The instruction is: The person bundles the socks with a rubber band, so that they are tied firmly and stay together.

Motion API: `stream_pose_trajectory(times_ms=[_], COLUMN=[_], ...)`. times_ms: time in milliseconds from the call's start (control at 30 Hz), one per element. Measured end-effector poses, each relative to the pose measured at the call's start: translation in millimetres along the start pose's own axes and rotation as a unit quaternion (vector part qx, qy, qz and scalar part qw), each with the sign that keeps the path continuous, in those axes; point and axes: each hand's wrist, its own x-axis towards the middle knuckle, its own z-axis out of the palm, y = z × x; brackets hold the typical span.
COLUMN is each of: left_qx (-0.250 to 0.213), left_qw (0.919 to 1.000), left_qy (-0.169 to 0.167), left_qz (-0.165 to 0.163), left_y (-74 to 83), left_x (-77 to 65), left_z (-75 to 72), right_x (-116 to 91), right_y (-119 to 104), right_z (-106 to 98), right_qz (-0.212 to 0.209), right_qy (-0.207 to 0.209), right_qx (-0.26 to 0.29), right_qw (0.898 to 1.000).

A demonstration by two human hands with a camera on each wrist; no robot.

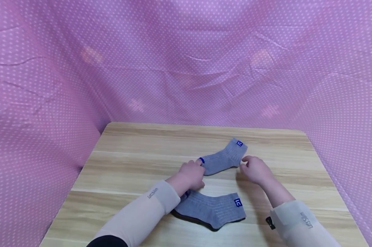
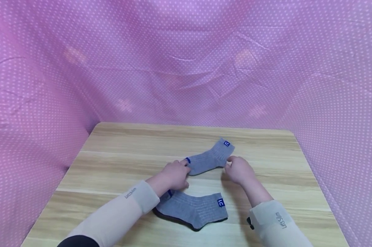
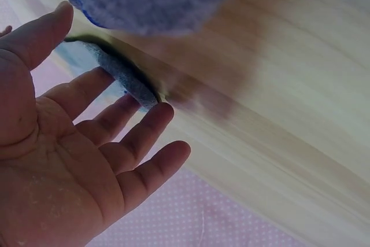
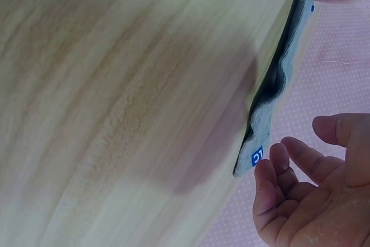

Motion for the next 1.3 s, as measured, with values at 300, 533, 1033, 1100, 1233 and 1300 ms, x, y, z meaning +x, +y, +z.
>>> stream_pose_trajectory(times_ms=[300, 533, 1033, 1100, 1233, 1300], left_qx=[0.0, -0.027, -0.141, -0.151, -0.154, -0.149], left_qw=[1.0, 0.9992, 0.9807, 0.9789, 0.9791, 0.9801], left_qy=[-0.008, 0.026, 0.111, 0.114, 0.106, 0.104], left_qz=[-0.006, -0.011, -0.078, -0.079, -0.078, -0.079], left_y=[-12.3, -23.9, -49.3, -50.4, -49.7, -48.7], left_x=[2.3, 11.3, 36.3, 37.2, 37.5, 39.0], left_z=[-4.1, -6.4, -4.1, -0.4, 4.2, 5.2], right_x=[13.6, 27.8, 73.6, 78.4, 87.8, 92.5], right_y=[2.5, 7.8, 21.0, 23.7, 26.3, 26.1], right_z=[0.3, -5.3, -12.9, -6.5, 7.3, 12.1], right_qz=[-0.012, -0.01, 0.017, 0.011, -0.011, -0.02], right_qy=[0.01, 0.011, 0.063, 0.07, 0.084, 0.088], right_qx=[-0.011, -0.006, -0.007, -0.019, -0.047, -0.049], right_qw=[1.0, 1.0, 0.998, 0.997, 0.995, 0.995])
